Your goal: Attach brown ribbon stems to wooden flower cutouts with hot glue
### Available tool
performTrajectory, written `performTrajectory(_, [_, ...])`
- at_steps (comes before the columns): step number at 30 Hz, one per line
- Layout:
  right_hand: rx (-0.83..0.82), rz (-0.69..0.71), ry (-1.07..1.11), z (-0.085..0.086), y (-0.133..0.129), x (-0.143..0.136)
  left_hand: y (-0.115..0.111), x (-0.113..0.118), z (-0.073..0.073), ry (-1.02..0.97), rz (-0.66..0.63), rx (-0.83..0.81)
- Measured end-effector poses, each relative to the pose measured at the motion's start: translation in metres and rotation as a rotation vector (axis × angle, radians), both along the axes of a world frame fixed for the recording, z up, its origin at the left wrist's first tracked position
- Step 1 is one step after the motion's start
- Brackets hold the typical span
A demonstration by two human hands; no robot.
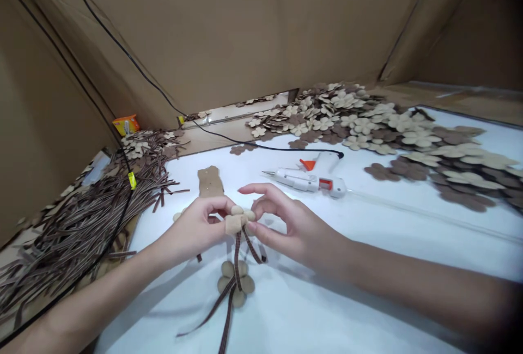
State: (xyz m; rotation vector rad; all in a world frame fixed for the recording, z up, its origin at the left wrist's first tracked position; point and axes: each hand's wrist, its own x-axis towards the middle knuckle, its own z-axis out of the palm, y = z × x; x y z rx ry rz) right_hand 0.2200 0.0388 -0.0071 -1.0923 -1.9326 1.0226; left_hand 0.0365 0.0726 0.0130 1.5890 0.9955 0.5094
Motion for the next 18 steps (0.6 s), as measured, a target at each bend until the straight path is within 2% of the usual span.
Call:
performTrajectory(3, [0.045, -0.02, -0.003, 0.0, 0.0, -0.001, -0.001, -0.002, -0.001, 0.054, -0.004, 0.132])
performTrajectory(6, [0.02, -0.047, 0.017, 0.0, 0.001, -0.001, 0.001, -0.004, -0.002, 0.097, 0.039, 0.241])
performTrajectory(9, [0.014, -0.071, -0.007, 0.002, 0.002, 0.0, 0.004, -0.007, -0.001, 0.079, 0.096, 0.25])
performTrajectory(11, [0.028, -0.074, -0.098, 0.003, 0.001, 0.0, 0.005, -0.009, 0.004, 0.064, 0.131, 0.262])
performTrajectory(16, [0.09, 0.049, -0.297, 0.001, -0.008, -0.006, 0.004, -0.01, 0.022, 0.034, 0.235, 0.255])
performTrajectory(18, [0.098, 0.085, -0.311, -0.003, -0.012, -0.011, 0.004, -0.01, 0.025, 0.054, 0.214, 0.202])
